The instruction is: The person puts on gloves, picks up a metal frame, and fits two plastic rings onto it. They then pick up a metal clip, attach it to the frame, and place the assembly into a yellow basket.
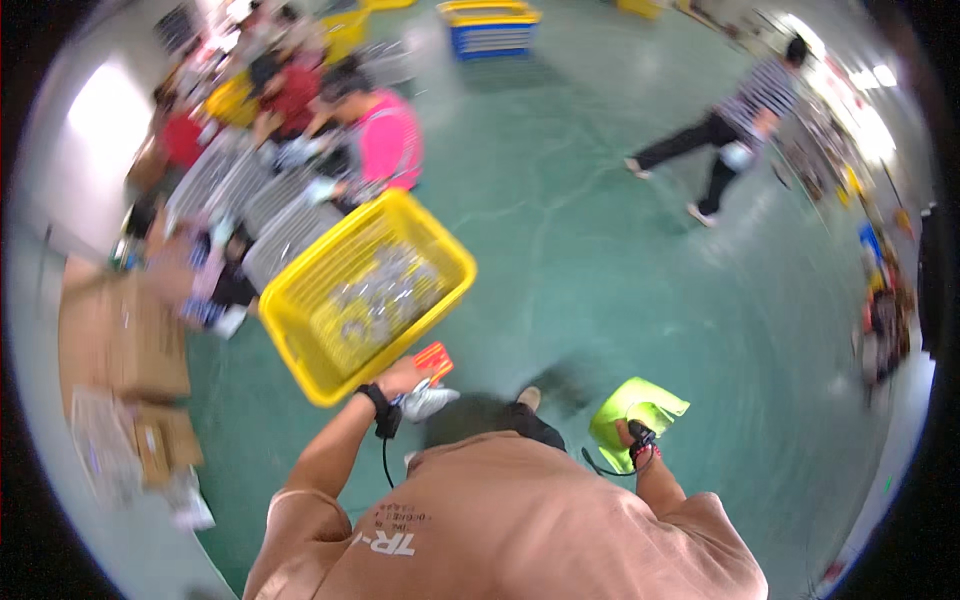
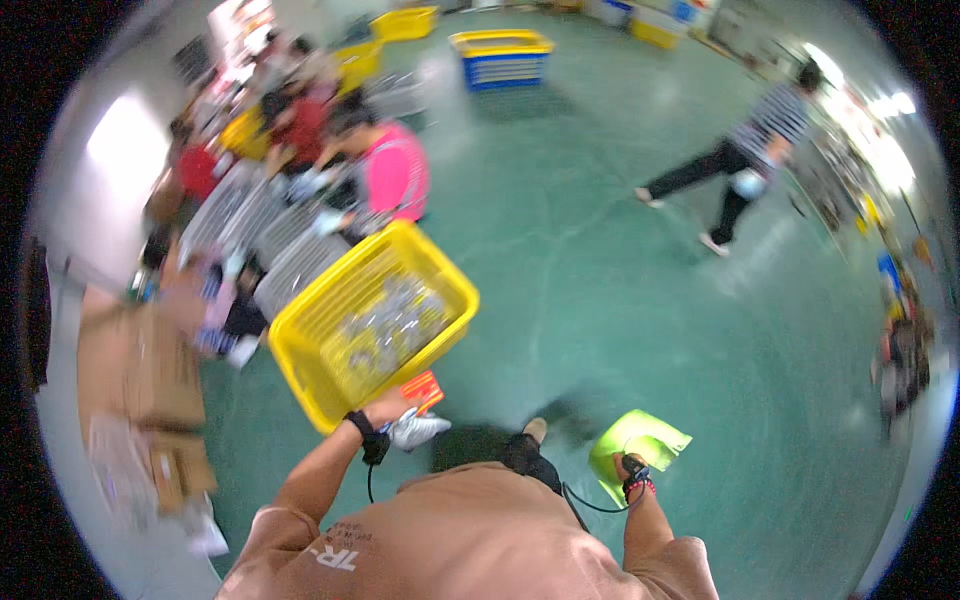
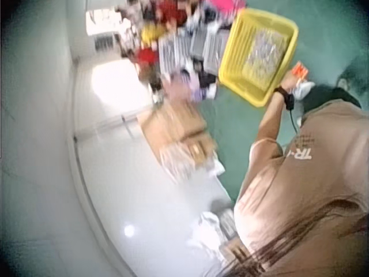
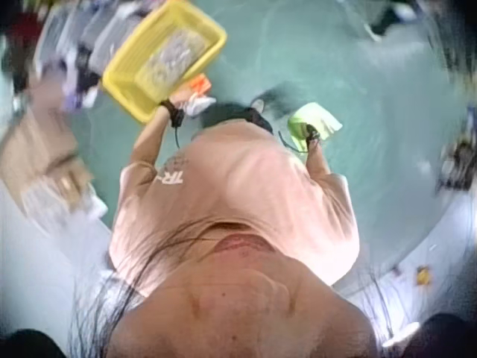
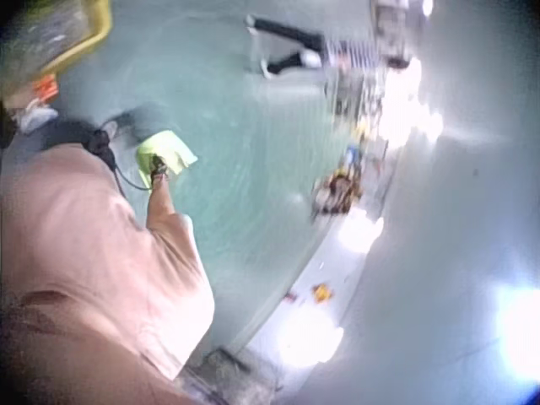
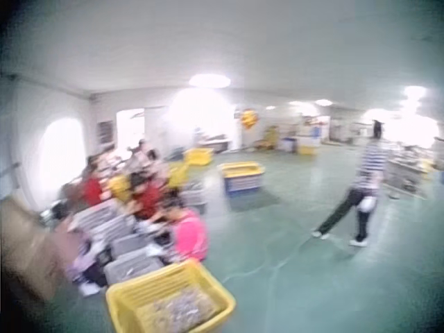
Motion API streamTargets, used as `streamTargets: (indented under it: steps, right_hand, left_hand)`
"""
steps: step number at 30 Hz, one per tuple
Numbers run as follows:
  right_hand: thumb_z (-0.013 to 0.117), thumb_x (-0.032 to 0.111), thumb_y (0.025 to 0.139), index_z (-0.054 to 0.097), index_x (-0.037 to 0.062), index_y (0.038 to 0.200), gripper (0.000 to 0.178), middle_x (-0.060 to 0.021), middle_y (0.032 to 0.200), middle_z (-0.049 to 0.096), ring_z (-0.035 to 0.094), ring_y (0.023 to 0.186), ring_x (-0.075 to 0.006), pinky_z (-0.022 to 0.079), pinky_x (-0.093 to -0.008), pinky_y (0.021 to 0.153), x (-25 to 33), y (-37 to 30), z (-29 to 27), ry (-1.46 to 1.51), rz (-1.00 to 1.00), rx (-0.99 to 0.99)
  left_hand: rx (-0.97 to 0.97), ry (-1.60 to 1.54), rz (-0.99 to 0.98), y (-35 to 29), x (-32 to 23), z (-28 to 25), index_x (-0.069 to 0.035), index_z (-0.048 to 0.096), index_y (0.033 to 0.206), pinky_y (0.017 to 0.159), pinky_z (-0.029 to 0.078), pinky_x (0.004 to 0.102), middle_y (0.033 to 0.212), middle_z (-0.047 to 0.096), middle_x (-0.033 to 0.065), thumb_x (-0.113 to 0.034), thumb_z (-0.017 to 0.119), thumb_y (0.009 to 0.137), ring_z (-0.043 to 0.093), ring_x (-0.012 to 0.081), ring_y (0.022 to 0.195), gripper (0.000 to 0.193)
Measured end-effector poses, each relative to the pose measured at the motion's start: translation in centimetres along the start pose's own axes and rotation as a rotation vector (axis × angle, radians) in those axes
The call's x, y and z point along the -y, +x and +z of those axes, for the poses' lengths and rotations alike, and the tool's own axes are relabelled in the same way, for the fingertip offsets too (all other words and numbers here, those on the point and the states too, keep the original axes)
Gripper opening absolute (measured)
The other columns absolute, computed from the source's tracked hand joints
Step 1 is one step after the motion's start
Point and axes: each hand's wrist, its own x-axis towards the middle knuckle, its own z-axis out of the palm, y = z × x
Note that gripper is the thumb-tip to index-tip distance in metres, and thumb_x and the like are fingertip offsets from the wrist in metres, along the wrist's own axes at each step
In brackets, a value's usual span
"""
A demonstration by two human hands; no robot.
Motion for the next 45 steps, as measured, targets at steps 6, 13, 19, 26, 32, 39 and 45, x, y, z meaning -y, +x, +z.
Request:
streamTargets:
  steps: [6, 13, 19, 26, 32, 39, 45]
  right_hand:
    - [0.064, 0.055, 0.085, 0.078, 0.0009, 0.095, 0.057, -0.024, 0.093, 0.075, 0.073, 0.091, -0.0383, 0.056, -0.0501, 0.083, 7.8, -7.1, -7.0, -0.363, -0.22, 0.146]
    - [0.069, 0.062, 0.085, 0.075, 0.005, 0.119, 0.067, -0.0166, 0.112, 0.076, 0.07, 0.107, -0.0325, 0.053, -0.0474, 0.094, 30.9, -15.0, 7.9, -0.458, -0.386, 0.61]
    - [0.067, 0.072, 0.085, 0.076, 0.0026, 0.084, 0.07, -0.0138, 0.079, 0.07, 0.063, 0.072, -0.0273, 0.048, -0.0474, 0.07, 35.8, -16.7, 14.2, -0.415, -0.552, 0.587]
    - [0.065, 0.071, 0.086, 0.07, 0.0036, 0.131, 0.081, -0.0205, 0.132, 0.069, 0.064, 0.127, -0.0356, 0.049, -0.0494, 0.106, 45.5, -18.4, 21.4, -0.55, -0.582, 0.587]
    - [0.069, 0.067, 0.086, 0.059, 0.0108, 0.146, 0.083, -0.0158, 0.151, 0.057, 0.054, 0.139, -0.0344, 0.045, -0.0503, 0.113, 60.6, -22.4, 21.5, -0.436, -0.386, 0.833]
    - [0.061, 0.07, 0.089, 0.061, 0.0071, 0.142, 0.082, -0.0182, 0.146, 0.061, 0.058, 0.134, -0.0368, 0.045, -0.0519, 0.111, 74.4, -29.7, 17.9, -0.624, -0.415, 0.688]
    - [0.063, 0.028, 0.096, 0.064, 0.0167, 0.075, 0.024, 0.0038, 0.071, 0.053, 0.054, 0.071, -0.0144, 0.045, -0.0332, 0.065, 72.2, -31.9, 23.1, -0.239, -0.46, 0.599]
  left_hand:
    - [-0.149, -0.309, -0.048, -22.3, 5.3, -1.2, -0.001, 0.077, 0.096, 0.076, 0.054, 0.0366, 0.087, 0.078, 0.0106, -0.036, 0.065, 0.096, 0.072, 0.0196, 0.078, 0.037]
    - [-0.349, -0.546, -0.17, -36.5, 24.8, -6.7, -0.002, 0.074, 0.092, 0.072, 0.053, 0.0323, 0.084, 0.074, 0.0035, -0.028, 0.066, 0.098, 0.067, 0.0136, 0.075, 0.028]
    - [-0.44, -0.468, -0.231, -40.3, 28.2, -9.7, 0.001, 0.076, 0.094, 0.073, 0.054, 0.0365, 0.083, 0.076, 0.0097, -0.032, 0.063, 0.094, 0.071, 0.0211, 0.075, 0.036]
    - [-0.453, -0.335, -0.322, -43.2, 32.1, -23.6, 0.002, 0.076, 0.091, 0.072, 0.055, 0.0385, 0.08, 0.076, 0.0121, -0.032, 0.064, 0.093, 0.071, 0.0219, 0.073, 0.036]
    - [-0.505, -0.227, -0.328, -46.7, 36.0, -35.4, 0.001, 0.077, 0.092, 0.072, 0.056, 0.0391, 0.082, 0.077, 0.01, -0.033, 0.065, 0.094, 0.072, 0.0211, 0.074, 0.036]
    - [-0.451, -0.37, -0.392, -46.4, 41.1, -45.1, 0.0, 0.078, 0.092, 0.075, 0.055, 0.0359, 0.084, 0.077, 0.0088, -0.033, 0.065, 0.095, 0.071, 0.0177, 0.079, 0.036]
    - [-0.312, -0.411, -0.258, -45.3, 43.9, -56.3, 0.002, 0.076, 0.095, 0.073, 0.053, 0.0337, 0.085, 0.075, 0.0085, -0.031, 0.065, 0.093, 0.068, 0.0156, 0.077, 0.034]
